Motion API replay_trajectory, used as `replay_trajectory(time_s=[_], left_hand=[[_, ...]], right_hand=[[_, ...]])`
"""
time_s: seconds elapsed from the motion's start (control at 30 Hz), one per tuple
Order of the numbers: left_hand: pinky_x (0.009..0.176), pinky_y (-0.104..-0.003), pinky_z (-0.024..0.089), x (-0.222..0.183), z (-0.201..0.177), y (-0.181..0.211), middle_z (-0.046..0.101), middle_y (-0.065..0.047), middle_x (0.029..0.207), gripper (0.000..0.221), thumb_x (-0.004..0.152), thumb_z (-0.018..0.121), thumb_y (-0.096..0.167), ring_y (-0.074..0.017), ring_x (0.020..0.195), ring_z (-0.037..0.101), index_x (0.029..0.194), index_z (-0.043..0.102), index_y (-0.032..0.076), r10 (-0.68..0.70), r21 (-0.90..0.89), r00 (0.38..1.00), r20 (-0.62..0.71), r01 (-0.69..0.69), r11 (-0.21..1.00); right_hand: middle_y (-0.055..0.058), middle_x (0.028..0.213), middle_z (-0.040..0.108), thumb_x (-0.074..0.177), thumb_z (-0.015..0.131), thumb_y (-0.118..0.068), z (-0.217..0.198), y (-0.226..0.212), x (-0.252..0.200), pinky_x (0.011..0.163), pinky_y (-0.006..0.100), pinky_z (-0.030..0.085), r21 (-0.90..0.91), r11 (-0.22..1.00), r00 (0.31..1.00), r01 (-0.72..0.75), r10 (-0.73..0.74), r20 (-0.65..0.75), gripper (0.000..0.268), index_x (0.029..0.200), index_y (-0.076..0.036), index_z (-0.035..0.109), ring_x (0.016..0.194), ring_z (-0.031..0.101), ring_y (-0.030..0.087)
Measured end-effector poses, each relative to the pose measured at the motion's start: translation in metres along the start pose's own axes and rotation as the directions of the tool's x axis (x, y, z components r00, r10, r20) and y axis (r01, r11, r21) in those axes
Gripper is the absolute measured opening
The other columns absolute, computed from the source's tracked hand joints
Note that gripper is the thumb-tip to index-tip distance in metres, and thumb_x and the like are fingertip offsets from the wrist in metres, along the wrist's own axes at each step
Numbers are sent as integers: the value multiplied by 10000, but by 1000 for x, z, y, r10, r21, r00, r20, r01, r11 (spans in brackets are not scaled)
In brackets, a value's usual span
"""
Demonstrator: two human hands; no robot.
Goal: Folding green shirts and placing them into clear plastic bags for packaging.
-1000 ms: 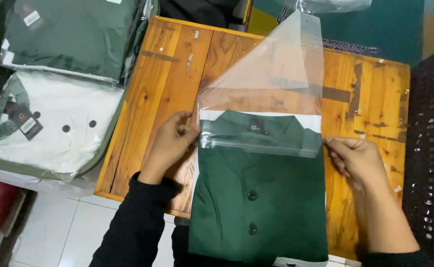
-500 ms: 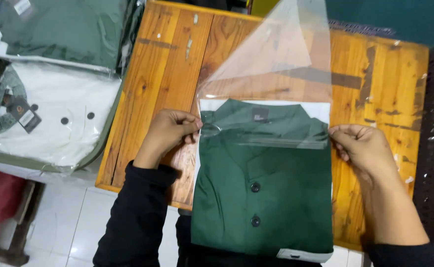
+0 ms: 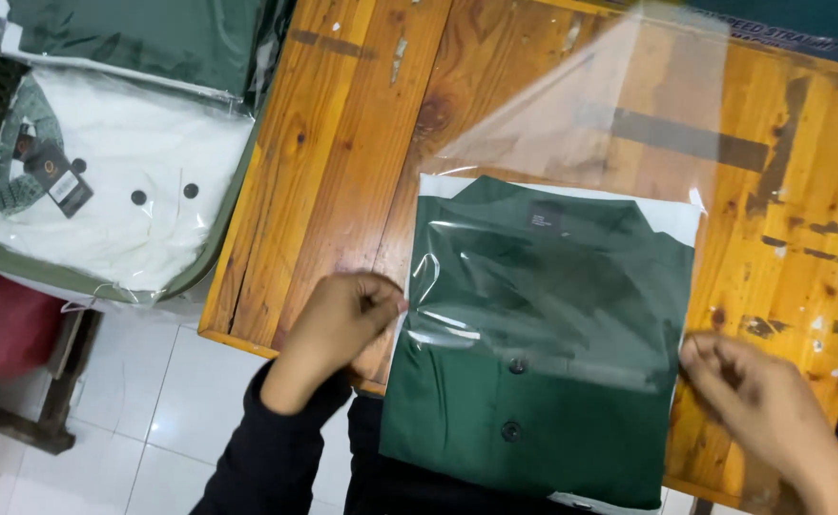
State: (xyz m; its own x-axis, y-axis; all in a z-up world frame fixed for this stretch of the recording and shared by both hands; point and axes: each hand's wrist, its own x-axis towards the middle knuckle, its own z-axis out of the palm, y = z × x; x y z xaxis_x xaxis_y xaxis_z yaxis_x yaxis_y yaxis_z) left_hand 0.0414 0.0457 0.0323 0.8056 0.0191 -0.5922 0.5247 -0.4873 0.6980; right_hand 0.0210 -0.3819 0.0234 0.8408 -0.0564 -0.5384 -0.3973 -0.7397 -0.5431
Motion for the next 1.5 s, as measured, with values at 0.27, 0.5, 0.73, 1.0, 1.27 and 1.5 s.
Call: replay_trajectory(time_s=[0.27, 0.5, 0.73, 1.0, 1.27, 1.5], left_hand=[[656, -271, 485, -51, 22, -46, 655, 18, 684, 278, 940, 720, 186, -117, 663, 599, 682, 666, 98, 92, 48, 996, 18, -93, 994], [616, -242, 471, -77, 24, -66, 708, 55, 701, 167, 907, 758, 235, -86, 612, 569, 779, 803, 137, -27, 32, 998, 50, 25, 999], [818, -219, 578, -59, 23, -27, 739, 11, 1017, 473, 894, 719, 197, -93, 872, 690, 1355, 685, 96, 36, -257, 998, -53, -48, 965], [567, -220, 371, -34, 21, -5, 354, 34, 842, 95, 1028, 628, 101, -78, 673, 396, 945, 581, 98, 199, -470, 975, 98, -131, 873], [598, -301, 624, -27, 28, -23, 762, -112, 1018, 726, 875, 697, -11, -174, 855, 739, 1521, 395, 122, 37, -578, 973, 227, 104, 809], [936, -218, 495, -64, 30, -33, 745, 20, 1180, 601, 915, 697, 153, -85, 1034, 680, 1499, 556, 138, -22, -369, 959, 281, 129, 920]], right_hand=[[105, 1118, 779, 1058, 622, -170, 24, -25, -53, 649, 491, 568, -7, 817, 812, -576, 573, 107, 264, 1184, 13, 764, 684, 738, 351], [16, 925, 845, 974, 741, -278, 41, -2, -78, 895, 250, 487, -147, 765, 774, -627, 634, -6, 225, 1092, -123, 854, 916, 744, 109], [304, 908, 663, 1101, 543, -104, 45, 23, -50, 542, 417, 328, 528, 759, 890, -381, 456, -14, 307, 1288, 98, 679, 650, 462, 308], [56, 733, 577, 981, 701, -8, 54, 70, -35, 544, 319, 354, 704, 704, 926, -96, 322, -195, 70, 1038, -34, 733, 596, 436, 139], [123, 929, 715, 997, 644, -69, 65, 44, -52, 441, 326, 447, 831, 525, 906, -183, 419, -65, 236, 1227, -40, 686, 635, 601, 196], [52, 601, 402, 985, 639, -125, 47, -12, -77, 1018, 347, 418, 499, 722, 822, -479, 569, -34, 595, 1575, -143, 564, 832, 488, 129]])
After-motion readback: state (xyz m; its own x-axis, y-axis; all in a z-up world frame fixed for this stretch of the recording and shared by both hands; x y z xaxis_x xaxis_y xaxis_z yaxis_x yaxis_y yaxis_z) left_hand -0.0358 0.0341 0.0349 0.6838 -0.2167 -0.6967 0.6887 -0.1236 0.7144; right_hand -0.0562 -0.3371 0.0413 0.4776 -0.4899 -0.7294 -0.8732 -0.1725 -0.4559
